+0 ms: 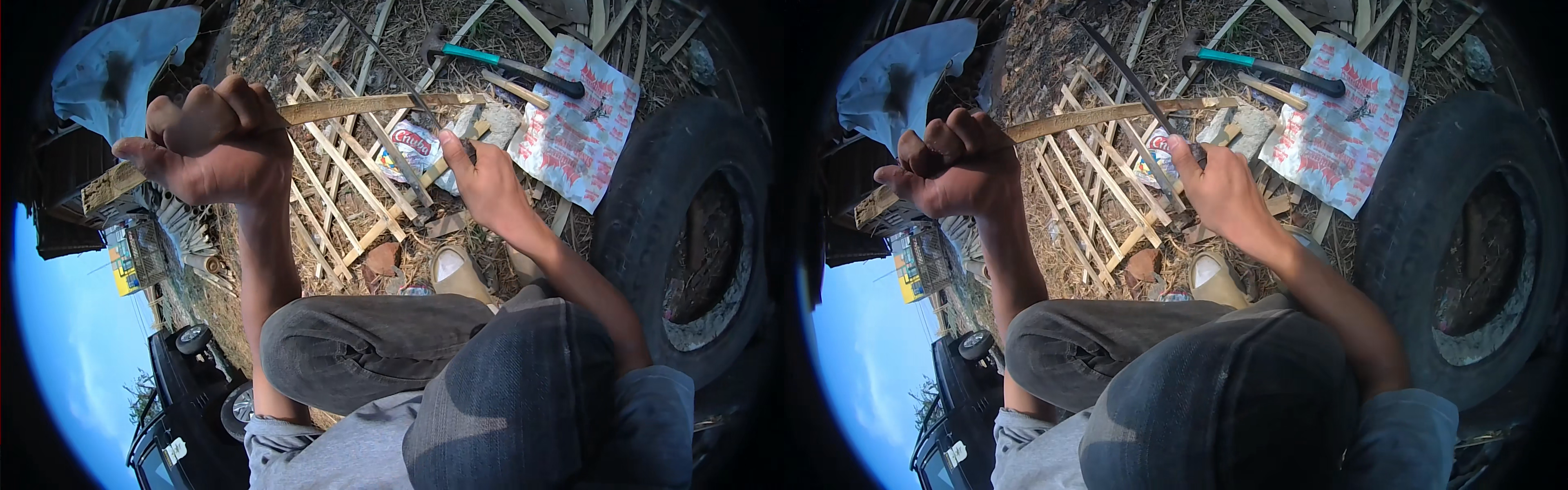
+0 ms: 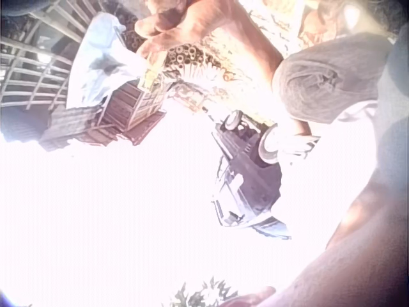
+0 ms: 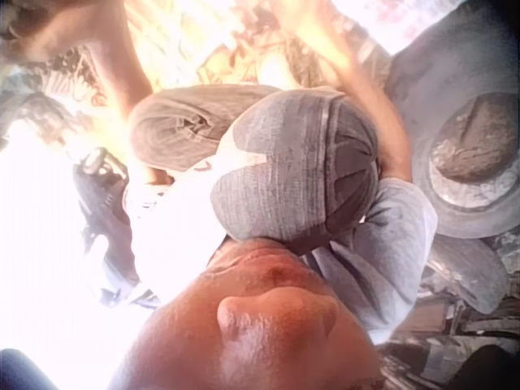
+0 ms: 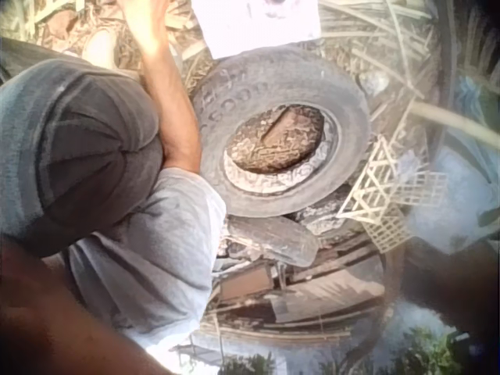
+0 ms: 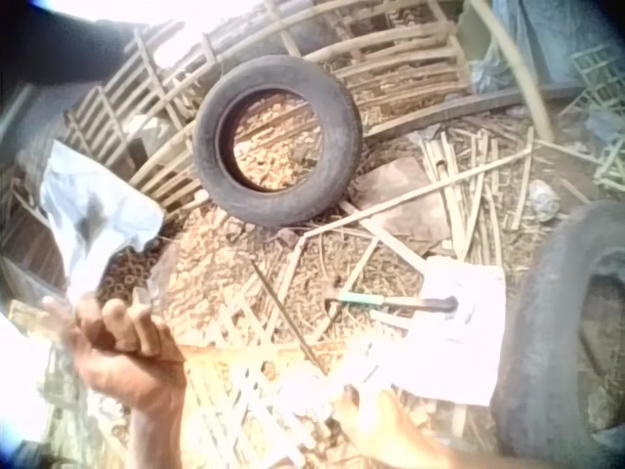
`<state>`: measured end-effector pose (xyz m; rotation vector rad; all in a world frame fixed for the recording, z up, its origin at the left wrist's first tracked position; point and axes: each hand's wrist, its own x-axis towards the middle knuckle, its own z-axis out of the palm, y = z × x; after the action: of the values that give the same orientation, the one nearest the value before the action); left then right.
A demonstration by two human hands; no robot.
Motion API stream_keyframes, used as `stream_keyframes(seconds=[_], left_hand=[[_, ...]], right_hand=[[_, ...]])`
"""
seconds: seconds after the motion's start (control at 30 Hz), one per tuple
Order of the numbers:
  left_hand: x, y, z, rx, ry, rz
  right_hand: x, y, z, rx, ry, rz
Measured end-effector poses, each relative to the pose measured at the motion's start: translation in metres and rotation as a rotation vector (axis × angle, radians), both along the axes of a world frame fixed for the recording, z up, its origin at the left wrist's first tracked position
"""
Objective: The person whittles a strip of bamboo using a large blade while seated on the ground. The person uses their hands to position the bamboo strip against a stone and carefully shaves off layers, periodically checking the thickness of the strip.
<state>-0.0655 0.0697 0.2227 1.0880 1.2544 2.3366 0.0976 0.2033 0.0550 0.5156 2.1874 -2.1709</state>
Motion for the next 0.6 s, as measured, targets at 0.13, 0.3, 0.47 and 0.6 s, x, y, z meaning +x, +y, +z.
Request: stream_keyframes(seconds=[0.13, 0.3, 0.47, 0.6], left_hand=[[0.010, 0.001, 0.000, -0.029, -0.031, -0.007], [0.021, 0.003, 0.001, -0.034, 0.124, 0.118], [0.033, 0.019, -0.003, -0.040, 0.062, 0.448], [0.013, 0.020, 0.001, -0.024, -0.028, 0.474]], right_hand=[[0.003, -0.002, -0.017, 0.035, 0.039, -0.110], [0.004, -0.009, -0.024, 0.076, 0.023, -0.127], [0.006, -0.005, -0.071, 0.251, -0.049, -0.209], [-0.007, 0.021, -0.043, 0.216, -0.142, -0.081]])
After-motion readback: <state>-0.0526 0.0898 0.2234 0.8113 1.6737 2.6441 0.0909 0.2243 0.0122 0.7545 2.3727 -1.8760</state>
